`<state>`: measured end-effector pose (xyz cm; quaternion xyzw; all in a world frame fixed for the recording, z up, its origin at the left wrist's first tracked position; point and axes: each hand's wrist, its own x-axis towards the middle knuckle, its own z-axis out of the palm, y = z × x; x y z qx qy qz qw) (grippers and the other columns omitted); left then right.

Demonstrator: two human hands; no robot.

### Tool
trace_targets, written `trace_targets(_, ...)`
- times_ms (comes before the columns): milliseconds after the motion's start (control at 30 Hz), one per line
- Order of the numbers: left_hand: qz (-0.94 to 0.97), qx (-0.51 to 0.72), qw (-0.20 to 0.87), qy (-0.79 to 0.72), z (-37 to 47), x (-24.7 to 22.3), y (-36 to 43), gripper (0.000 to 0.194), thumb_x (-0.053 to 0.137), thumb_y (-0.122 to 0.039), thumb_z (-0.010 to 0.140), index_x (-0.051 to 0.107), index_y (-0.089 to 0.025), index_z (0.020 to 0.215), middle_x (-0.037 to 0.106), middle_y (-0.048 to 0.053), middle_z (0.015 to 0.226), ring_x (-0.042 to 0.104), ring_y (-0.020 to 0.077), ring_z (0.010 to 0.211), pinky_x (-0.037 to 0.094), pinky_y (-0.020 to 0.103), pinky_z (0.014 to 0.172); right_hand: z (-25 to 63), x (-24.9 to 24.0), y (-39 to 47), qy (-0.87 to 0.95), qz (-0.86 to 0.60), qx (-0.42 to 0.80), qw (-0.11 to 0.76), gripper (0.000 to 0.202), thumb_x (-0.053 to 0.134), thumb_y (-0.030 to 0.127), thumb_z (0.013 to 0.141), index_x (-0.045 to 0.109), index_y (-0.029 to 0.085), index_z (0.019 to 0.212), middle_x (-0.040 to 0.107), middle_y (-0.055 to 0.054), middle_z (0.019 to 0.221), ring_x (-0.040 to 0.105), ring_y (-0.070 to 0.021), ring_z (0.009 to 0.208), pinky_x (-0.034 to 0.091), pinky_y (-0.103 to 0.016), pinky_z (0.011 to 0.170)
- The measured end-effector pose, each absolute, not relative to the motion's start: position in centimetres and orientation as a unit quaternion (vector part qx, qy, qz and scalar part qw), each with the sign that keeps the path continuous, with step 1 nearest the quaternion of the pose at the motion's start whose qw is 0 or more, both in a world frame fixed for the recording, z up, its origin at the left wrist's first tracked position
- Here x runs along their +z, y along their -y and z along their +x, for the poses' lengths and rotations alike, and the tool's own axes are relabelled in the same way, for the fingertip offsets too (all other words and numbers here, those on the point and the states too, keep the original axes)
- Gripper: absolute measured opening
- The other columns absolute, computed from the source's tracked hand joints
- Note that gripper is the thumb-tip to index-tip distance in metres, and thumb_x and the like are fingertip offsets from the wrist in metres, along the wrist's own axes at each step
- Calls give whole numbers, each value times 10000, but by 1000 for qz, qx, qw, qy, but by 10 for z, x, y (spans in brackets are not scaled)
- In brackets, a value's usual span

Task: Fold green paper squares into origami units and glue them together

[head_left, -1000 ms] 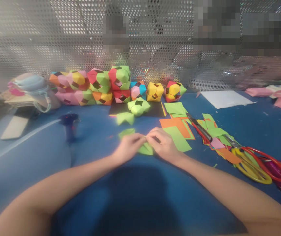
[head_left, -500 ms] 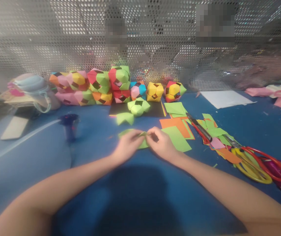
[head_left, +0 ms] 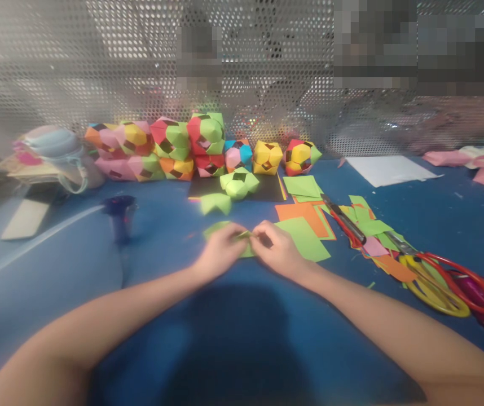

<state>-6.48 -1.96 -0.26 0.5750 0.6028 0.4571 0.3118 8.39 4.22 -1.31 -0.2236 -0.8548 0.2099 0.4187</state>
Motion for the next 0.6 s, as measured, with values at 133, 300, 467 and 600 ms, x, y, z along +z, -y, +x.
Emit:
trace_targets(133,584,447,306,-604,-64,-1,21,103,498,-153,730,590,-153,779,613,15,771,559,142,759,440,275,737,84,-11,-41,860,-215,213,411,53,517,184,821,498,208,778,529,4,665,492,-130,593,412,-261,576)
trace_targets(300,629,416,296,-586,-63,2,23,128,472,-138,734,586,-162,788,608,14,778,558,148,782,441,282,762,85,-9,-41,861,-181,199,432,90,499,205,871,568,207,815,594,-18,705,534,-138,638,420,-282,613)
trace_targets(467,600,446,282,-601,-63,0,23,146,496,-168,750,586,-167,865,631,24,848,576,155,819,456,295,789,86,-7,-41,853,-176,202,449,134,493,187,881,589,207,789,620,-20,714,556,-136,648,420,-287,608)
trace_targets(600,611,430,291,-598,-63,0,22,107,491,-164,756,583,-163,811,625,12,795,571,141,770,458,274,750,86,-4,-41,849,-188,209,448,128,506,193,878,573,203,769,610,-19,705,553,-135,650,427,-285,608)
